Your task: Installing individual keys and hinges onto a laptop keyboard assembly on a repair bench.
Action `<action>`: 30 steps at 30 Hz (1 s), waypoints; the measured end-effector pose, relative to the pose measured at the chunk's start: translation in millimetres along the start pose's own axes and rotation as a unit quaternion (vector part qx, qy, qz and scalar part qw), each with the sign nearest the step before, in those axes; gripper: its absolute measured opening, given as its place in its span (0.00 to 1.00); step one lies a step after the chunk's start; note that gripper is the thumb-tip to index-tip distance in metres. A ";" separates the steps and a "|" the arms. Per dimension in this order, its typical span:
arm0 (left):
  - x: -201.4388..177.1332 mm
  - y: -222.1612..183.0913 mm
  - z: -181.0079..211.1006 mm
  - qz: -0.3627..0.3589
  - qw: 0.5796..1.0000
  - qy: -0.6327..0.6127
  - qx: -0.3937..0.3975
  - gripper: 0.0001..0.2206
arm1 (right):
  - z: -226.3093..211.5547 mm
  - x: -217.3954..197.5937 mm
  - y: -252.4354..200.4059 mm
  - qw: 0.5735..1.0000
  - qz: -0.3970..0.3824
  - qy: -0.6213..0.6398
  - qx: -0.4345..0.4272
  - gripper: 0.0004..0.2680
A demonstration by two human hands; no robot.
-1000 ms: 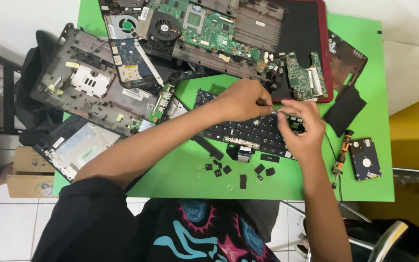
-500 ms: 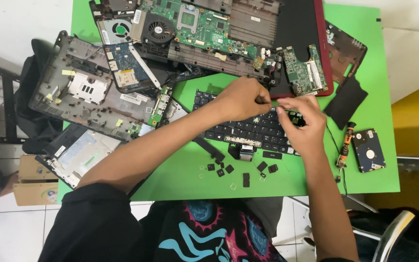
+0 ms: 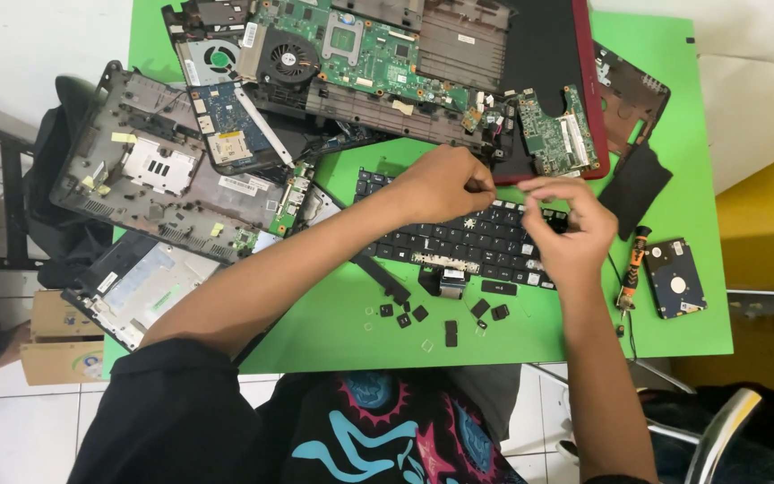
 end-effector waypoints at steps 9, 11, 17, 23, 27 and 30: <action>6.6 8.1 -10.0 0.006 1.000 0.020 0.011 0.11 | 25.0 -2.7 -4.7 0.996 0.003 0.084 -0.015 0.05; 3.1 6.6 -7.2 0.002 1.000 0.010 0.016 0.12 | 12.1 0.4 -2.0 0.997 -0.005 0.074 -0.012 0.06; 3.5 5.4 -7.0 -0.007 1.000 -0.007 0.013 0.13 | 4.5 -0.5 -0.8 0.998 -0.013 0.051 -0.023 0.05; -0.8 -2.3 2.7 -0.020 1.000 -0.006 0.013 0.15 | 5.4 -0.7 0.9 0.998 0.012 0.051 -0.047 0.03; -4.6 -5.8 10.9 -0.032 0.999 0.005 0.006 0.15 | 2.9 2.4 -3.9 0.995 0.010 0.100 0.010 0.03; -4.0 -6.7 12.4 -0.037 0.999 0.012 0.003 0.16 | 5.0 0.3 -0.5 0.997 0.003 0.073 -0.015 0.05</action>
Point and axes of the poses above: each hand's wrist, its own y-axis towards the middle knuckle, its own x-axis out of the palm, z = x × y, the point moved 1 cm from there along y, towards the middle knuckle, and after that the axes turned 10 degrees about x, right-handed, at the moved point
